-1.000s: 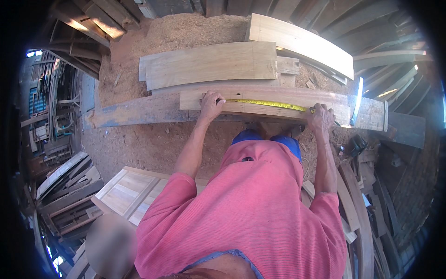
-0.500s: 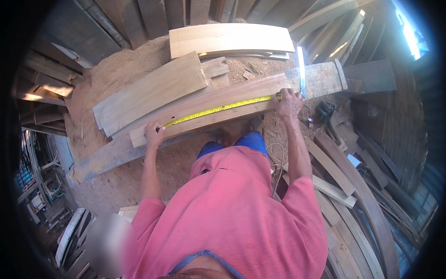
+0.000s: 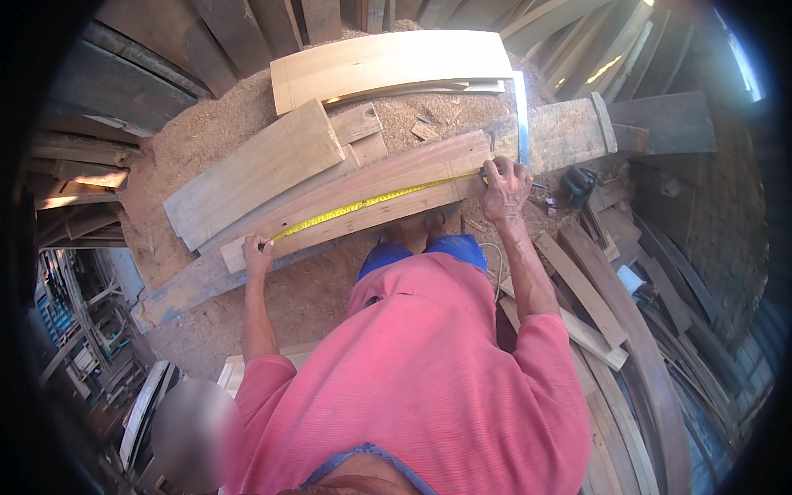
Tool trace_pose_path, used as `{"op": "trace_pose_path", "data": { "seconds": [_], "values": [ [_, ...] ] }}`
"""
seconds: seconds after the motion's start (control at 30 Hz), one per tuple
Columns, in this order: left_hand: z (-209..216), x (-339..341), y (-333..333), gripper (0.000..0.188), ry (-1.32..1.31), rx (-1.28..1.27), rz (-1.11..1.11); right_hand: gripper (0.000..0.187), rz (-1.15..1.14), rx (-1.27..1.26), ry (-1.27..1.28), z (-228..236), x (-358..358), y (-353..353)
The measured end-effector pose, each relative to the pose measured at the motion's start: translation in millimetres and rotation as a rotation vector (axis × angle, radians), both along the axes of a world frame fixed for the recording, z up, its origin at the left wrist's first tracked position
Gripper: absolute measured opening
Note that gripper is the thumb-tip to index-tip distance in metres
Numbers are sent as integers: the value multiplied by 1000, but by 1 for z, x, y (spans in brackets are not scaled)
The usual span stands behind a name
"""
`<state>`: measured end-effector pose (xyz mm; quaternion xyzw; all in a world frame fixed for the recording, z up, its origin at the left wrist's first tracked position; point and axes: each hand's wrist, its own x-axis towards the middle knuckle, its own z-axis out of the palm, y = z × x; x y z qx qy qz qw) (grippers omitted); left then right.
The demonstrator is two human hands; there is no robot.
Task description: The person uses a try square and pencil to mark lines on a wooden plank, then measures the plank with a tape measure. The person moves the marked plank and handles other pieces of wood in a cluttered workshop.
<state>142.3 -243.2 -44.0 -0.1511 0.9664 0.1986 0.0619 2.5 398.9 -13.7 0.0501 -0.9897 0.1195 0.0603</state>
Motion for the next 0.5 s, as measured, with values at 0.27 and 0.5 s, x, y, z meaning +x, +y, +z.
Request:
{"op": "trace_pose_path", "data": {
  "seconds": [0.27,0.5],
  "values": [
    [1,-2,4,16,-54,-19,34,38,-28,29,-102,7,-7,-1],
    [11,-11,33,21,-84,82,-85,37,-6,-6,-270,21,-16,-2]
  ]
}}
